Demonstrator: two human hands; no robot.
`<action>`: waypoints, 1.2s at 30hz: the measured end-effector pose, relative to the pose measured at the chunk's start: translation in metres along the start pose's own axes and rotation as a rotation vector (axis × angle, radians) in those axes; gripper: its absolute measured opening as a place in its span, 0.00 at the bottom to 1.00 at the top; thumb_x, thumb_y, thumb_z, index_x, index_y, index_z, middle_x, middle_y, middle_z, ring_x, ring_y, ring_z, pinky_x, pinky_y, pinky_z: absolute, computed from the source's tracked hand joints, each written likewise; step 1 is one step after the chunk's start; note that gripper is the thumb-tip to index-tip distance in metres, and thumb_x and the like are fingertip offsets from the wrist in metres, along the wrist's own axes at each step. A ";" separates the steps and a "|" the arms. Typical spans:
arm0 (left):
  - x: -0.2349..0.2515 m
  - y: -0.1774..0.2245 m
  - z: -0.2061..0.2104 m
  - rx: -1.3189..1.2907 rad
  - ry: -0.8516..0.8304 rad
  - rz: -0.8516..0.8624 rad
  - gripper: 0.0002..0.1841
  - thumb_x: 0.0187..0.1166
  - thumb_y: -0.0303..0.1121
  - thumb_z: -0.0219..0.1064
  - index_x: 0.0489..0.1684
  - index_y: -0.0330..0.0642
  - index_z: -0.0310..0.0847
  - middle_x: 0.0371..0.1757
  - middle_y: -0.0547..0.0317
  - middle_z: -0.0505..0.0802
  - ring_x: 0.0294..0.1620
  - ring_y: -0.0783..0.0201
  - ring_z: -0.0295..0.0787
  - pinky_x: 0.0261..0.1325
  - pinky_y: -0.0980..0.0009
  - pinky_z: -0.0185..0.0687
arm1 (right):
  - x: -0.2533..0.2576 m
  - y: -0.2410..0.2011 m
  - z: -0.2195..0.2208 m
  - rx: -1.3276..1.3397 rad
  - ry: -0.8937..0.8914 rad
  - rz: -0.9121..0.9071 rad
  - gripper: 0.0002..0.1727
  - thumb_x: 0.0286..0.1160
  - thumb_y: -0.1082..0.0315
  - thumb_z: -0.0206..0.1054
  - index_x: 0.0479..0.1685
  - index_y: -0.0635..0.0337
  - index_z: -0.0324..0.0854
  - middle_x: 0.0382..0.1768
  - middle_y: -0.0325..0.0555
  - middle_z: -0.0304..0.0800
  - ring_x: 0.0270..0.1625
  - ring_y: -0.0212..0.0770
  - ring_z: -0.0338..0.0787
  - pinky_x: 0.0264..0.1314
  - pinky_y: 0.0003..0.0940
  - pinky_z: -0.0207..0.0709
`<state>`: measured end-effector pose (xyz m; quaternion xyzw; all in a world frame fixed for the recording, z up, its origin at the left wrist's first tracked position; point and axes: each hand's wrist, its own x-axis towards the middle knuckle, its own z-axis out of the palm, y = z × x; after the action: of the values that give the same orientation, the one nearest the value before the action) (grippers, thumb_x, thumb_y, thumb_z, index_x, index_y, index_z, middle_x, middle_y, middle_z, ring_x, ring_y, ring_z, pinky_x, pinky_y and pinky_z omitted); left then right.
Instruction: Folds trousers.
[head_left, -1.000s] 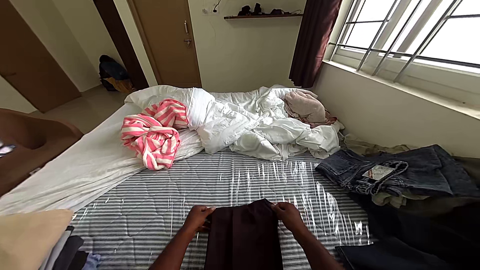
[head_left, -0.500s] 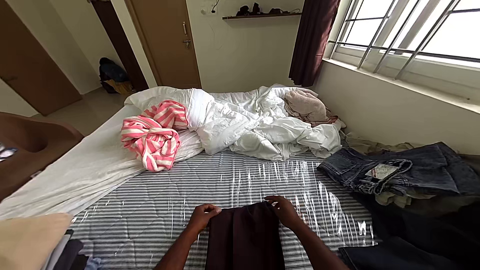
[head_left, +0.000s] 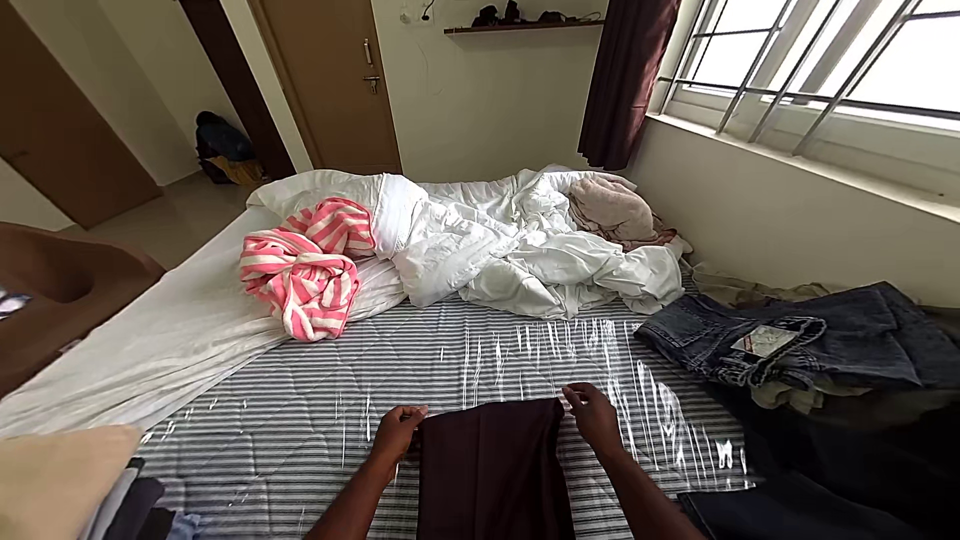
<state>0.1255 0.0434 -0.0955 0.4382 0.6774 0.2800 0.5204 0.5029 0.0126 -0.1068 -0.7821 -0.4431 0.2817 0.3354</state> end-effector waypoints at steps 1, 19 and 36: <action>-0.005 0.003 -0.003 -0.035 0.015 -0.073 0.26 0.87 0.49 0.65 0.63 0.31 0.79 0.55 0.38 0.90 0.51 0.47 0.92 0.54 0.49 0.89 | -0.001 -0.007 -0.006 0.006 -0.016 0.050 0.20 0.88 0.52 0.62 0.53 0.60 0.88 0.43 0.48 0.95 0.43 0.45 0.94 0.52 0.50 0.87; -0.001 0.018 0.006 -0.141 0.007 0.052 0.23 0.84 0.44 0.70 0.60 0.31 0.81 0.50 0.40 0.93 0.47 0.49 0.94 0.50 0.51 0.91 | -0.035 -0.024 0.040 0.506 -0.307 0.112 0.25 0.85 0.57 0.67 0.74 0.60 0.69 0.52 0.56 0.86 0.45 0.47 0.90 0.46 0.46 0.86; -0.089 0.012 -0.020 0.248 -0.547 -0.306 0.35 0.77 0.52 0.75 0.70 0.30 0.73 0.60 0.38 0.91 0.56 0.44 0.94 0.57 0.46 0.91 | -0.103 -0.024 -0.027 0.022 -0.722 0.220 0.37 0.82 0.43 0.68 0.81 0.59 0.66 0.51 0.54 0.94 0.49 0.48 0.95 0.54 0.47 0.86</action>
<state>0.1169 -0.0290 -0.0388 0.4505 0.5994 -0.0142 0.6615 0.4643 -0.0765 -0.0572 -0.6716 -0.4433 0.5784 0.1337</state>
